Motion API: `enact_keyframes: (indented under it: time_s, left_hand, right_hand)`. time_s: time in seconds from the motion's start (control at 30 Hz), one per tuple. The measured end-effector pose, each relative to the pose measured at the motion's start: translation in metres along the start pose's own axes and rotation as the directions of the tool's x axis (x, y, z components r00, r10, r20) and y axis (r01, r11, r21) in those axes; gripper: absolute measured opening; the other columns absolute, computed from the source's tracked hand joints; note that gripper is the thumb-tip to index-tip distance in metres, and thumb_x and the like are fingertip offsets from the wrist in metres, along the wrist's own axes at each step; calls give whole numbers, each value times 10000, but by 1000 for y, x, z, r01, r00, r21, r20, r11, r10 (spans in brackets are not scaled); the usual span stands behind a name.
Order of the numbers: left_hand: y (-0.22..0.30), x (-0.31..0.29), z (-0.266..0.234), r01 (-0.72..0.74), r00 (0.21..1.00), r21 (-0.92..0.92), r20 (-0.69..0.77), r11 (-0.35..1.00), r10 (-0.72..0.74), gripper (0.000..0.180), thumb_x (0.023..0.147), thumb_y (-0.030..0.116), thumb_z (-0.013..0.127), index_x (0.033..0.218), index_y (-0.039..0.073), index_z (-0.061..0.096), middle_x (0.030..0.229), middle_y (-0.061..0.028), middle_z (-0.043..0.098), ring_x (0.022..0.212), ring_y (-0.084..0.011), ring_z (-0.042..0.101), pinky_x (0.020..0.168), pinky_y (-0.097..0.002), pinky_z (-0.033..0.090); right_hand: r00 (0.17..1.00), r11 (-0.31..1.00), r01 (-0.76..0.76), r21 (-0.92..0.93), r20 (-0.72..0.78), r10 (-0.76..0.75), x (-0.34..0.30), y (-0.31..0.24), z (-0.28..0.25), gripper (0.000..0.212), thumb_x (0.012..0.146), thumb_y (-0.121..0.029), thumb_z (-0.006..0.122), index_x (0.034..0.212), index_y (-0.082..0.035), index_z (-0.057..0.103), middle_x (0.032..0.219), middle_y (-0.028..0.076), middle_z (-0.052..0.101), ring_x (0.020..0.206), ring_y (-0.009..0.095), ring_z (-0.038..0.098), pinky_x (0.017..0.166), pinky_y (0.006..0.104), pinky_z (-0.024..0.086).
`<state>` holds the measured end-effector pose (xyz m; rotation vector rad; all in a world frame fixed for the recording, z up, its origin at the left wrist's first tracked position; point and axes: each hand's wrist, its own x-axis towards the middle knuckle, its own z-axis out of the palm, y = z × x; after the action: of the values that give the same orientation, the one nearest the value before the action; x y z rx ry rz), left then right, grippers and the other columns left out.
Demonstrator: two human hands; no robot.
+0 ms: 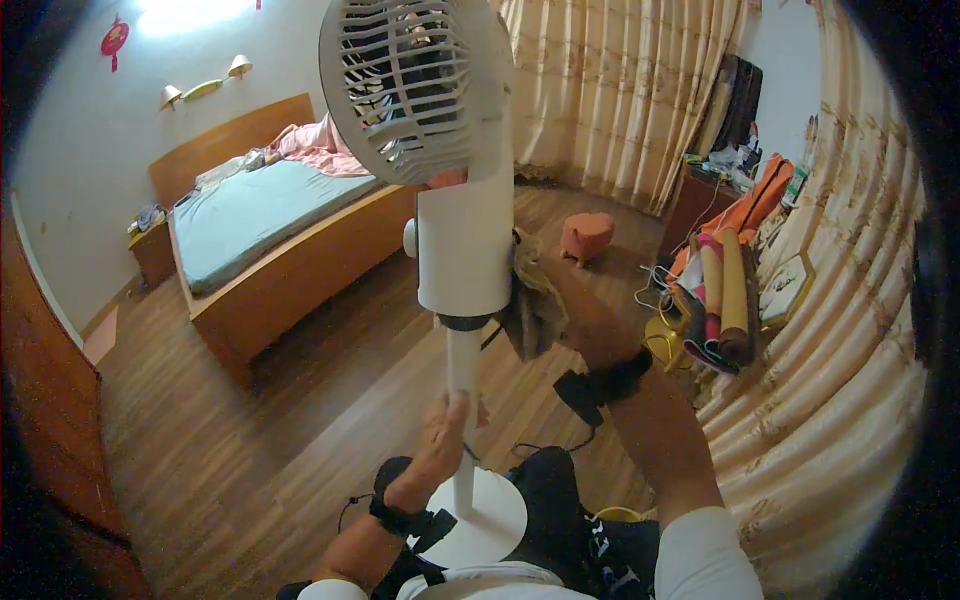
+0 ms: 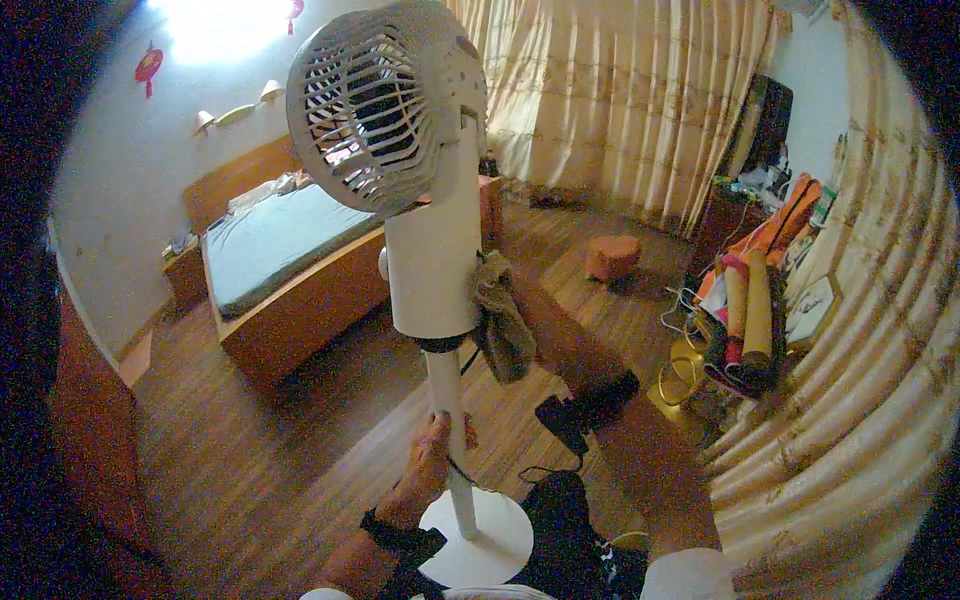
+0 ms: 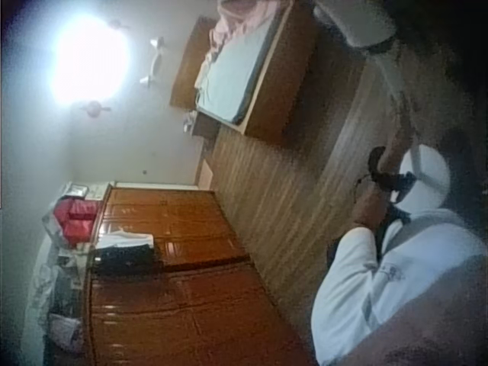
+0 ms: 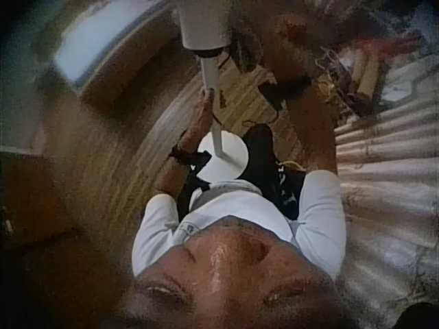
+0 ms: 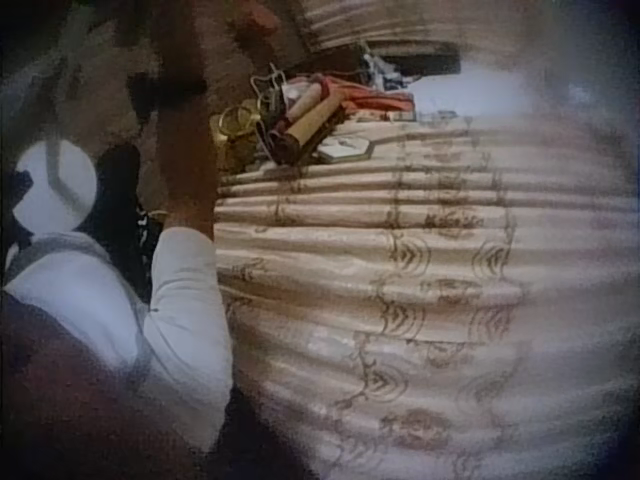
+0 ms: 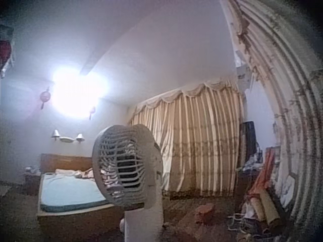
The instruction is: Cleaning a portable electric fan using a cloth to wipe various parts including the base, stand, and grill.
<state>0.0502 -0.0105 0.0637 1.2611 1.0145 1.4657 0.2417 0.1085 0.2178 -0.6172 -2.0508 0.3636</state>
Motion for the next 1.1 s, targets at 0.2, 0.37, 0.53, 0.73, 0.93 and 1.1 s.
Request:
enact_keyframes:
  time_s: [0.2,0.37,0.53,0.73,0.93,1.1]
  left_hand:
    - [11,1,8,66,998,47,-10,997,-66,496,1047,471,379,1076,4,544,902,-80,622,864,-173,600,820,-339,483]
    - [-2,4,4,6,1000,89,22,996,-8,488,1048,471,386,1094,5,524,902,-74,609,862,-162,595,813,-332,483]
    - [-7,6,11,-25,1000,20,17,999,25,511,1048,493,387,1094,1,518,894,-75,602,855,-165,585,807,-332,477]
    - [-5,12,7,5,1000,39,-9,999,-4,539,1042,509,401,1113,-13,512,900,-80,603,864,-177,591,828,-346,482]
    - [6,5,12,14,999,60,-32,998,-12,566,1036,530,407,1120,-17,523,917,-84,615,866,-181,597,832,-340,480]
    - [7,5,17,-60,997,82,-53,995,64,579,1035,545,404,1086,-13,548,915,-72,611,867,-169,589,833,-327,473]
  right_hand:
    - [991,995,-34,-95,-135,21,-14,1,-1,446,883,-63,605,1316,-1,517,1267,162,587,1136,291,584,974,386,465]
    - [937,992,123,2,-330,-115,31,-72,-12,438,847,-79,642,1268,-17,537,1195,153,598,1042,311,613,914,380,501]
    - [923,778,263,-571,-86,-375,38,-91,-3,376,815,-147,673,1164,-46,578,1058,135,584,948,341,611,811,417,523]
    - [835,543,519,-661,256,-487,22,-103,29,314,738,-232,694,1013,-90,638,1033,78,585,897,275,581,756,398,490]
    - [785,417,517,-747,220,-579,66,-110,42,191,740,-236,671,852,-82,691,941,50,595,955,242,548,869,368,437]
    - [739,165,540,-825,371,-562,56,-102,58,163,757,-235,659,850,-106,697,925,21,588,965,211,541,903,381,429]
